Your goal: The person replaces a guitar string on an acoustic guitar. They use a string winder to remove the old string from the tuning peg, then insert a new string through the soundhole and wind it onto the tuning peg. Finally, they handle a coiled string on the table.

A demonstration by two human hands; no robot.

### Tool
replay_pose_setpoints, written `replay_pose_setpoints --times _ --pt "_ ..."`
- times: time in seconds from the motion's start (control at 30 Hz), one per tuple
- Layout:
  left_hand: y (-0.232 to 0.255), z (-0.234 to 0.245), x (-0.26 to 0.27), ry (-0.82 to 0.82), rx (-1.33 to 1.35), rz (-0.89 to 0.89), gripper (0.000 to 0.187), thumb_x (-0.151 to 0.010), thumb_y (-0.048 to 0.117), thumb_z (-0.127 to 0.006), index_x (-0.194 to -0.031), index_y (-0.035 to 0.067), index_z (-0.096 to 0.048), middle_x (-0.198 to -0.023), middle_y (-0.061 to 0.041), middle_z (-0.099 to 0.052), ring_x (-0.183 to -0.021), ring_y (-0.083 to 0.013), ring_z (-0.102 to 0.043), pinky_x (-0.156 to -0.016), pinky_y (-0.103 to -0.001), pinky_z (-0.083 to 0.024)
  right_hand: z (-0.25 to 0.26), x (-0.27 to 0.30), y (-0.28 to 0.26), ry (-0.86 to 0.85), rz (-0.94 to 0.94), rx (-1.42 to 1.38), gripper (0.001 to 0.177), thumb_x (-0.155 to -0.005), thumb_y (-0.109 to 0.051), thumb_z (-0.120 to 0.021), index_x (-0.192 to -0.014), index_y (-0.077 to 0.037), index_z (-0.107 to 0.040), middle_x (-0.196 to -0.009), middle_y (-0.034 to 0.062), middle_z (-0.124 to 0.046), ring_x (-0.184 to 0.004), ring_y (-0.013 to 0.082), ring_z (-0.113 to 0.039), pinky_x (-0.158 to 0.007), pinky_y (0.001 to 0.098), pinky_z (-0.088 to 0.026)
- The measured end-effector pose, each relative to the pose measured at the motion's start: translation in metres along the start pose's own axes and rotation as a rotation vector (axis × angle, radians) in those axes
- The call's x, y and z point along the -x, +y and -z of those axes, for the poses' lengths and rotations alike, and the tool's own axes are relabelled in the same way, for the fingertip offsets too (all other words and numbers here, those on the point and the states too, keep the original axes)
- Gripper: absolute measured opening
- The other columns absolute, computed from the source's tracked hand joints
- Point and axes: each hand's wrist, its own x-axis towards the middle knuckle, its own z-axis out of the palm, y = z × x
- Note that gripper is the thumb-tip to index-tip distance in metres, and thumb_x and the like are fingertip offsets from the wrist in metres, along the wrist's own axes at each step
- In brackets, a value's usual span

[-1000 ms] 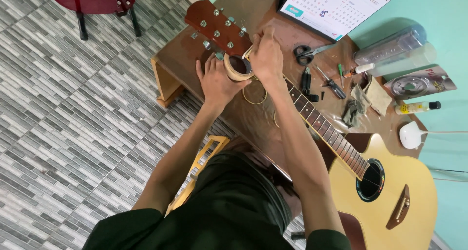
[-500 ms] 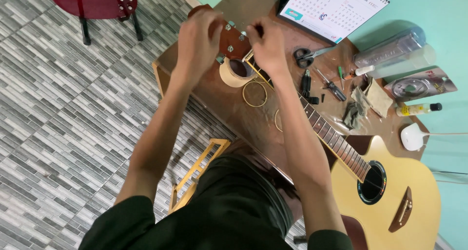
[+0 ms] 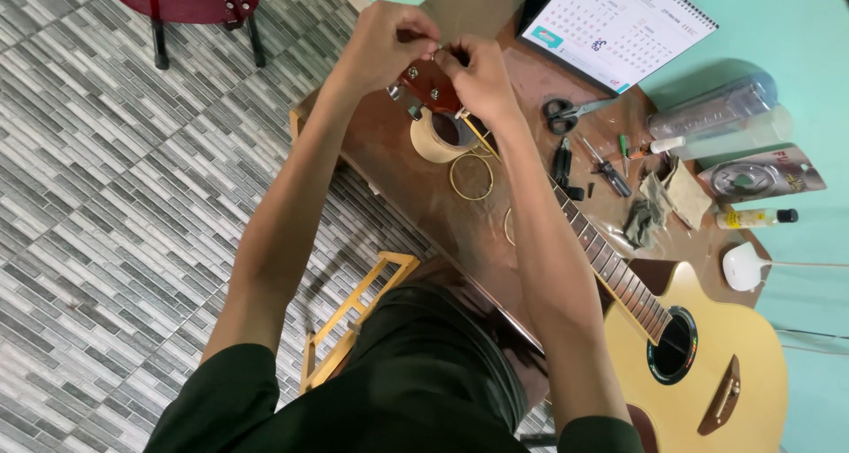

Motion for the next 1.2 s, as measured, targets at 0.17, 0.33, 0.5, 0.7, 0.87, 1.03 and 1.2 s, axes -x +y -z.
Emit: replay_pose_setpoints --times 0.17,0.33,0.5,0.7,0.87,1.03,1.2 --pt "0.003 -0.013 0.007 0.224 0.154 0.193 0.009 -0.091 0.000 -0.077 -0.093 0.004 -0.069 -0.078 -0.007 -0.078 -0.069 -0.0127 -0.078 -0.069 -0.026 -0.065 0.006 0.016 -0.024 -0.011 0.141 0.012 0.007 -0.095 -0.011 -0.070 -0.092 -0.013 -0.076 -0.091 -0.0003 -0.077 -0.081 0.0111 -0.068 -0.082 0.0316 -0.051" --pt "0.006 -0.022 0.009 0.238 0.251 0.411 0.010 -0.092 -0.002 -0.071 -0.091 0.007 -0.068 -0.075 -0.004 -0.075 -0.066 -0.0094 -0.069 -0.063 -0.021 -0.060 0.003 0.020 -0.025 -0.003 0.095 0.024 0.015 -0.096 -0.008 -0.064 -0.085 -0.014 -0.073 -0.076 -0.0037 -0.070 -0.063 0.0072 -0.055 -0.060 0.0275 -0.042" --pt "0.003 -0.018 0.005 0.219 0.325 0.394 0.009 -0.092 0.002 -0.077 -0.093 0.005 -0.068 -0.074 -0.006 -0.076 -0.069 -0.0103 -0.077 -0.064 -0.020 -0.062 0.009 0.011 0.000 -0.022 0.207 -0.048 0.009 -0.098 -0.005 -0.071 -0.091 -0.009 -0.074 -0.080 0.0006 -0.071 -0.067 0.0088 -0.058 -0.066 0.0248 -0.046" --pt "0.002 -0.018 -0.008 0.170 0.292 0.566 0.009 -0.088 -0.003 -0.078 -0.088 0.002 -0.070 -0.074 -0.011 -0.075 -0.066 -0.0128 -0.079 -0.064 -0.018 -0.070 0.008 0.009 -0.003 0.061 0.350 0.249 0.008 -0.089 -0.003 -0.070 -0.084 -0.009 -0.070 -0.077 0.0001 -0.068 -0.065 0.0151 -0.057 -0.059 0.0323 -0.044" --pt "-0.004 -0.016 -0.015 0.103 0.154 0.613 0.011 -0.086 -0.001 -0.078 -0.083 0.007 -0.071 -0.067 -0.007 -0.074 -0.057 -0.0101 -0.077 -0.057 -0.021 -0.064 0.007 0.003 -0.004 0.030 0.366 0.413 0.006 -0.089 -0.011 -0.070 -0.084 -0.009 -0.071 -0.078 0.0049 -0.071 -0.064 0.0255 -0.061 -0.057 0.0412 -0.045" --pt "-0.024 -0.019 -0.009 0.245 -0.088 0.179 0.022 -0.089 -0.006 -0.065 -0.071 0.007 -0.065 -0.060 -0.007 -0.070 -0.055 -0.0150 -0.069 -0.056 -0.033 -0.051 0.009 -0.007 0.004 -0.088 -0.118 0.148 0.010 -0.092 -0.002 -0.065 -0.087 -0.006 -0.073 -0.081 0.0072 -0.073 -0.066 0.0150 -0.066 -0.061 0.0261 -0.056" --pt "-0.055 -0.029 -0.004 0.269 -0.350 0.107 0.018 -0.079 -0.007 -0.066 -0.079 0.009 -0.075 -0.080 -0.007 -0.073 -0.081 -0.0285 -0.065 -0.066 -0.043 -0.047 0.012 -0.011 -0.027 -0.119 -0.307 0.092 0.004 -0.086 -0.009 -0.075 -0.086 -0.006 -0.078 -0.075 0.0039 -0.070 -0.069 0.0146 -0.062 -0.065 0.0296 -0.049"
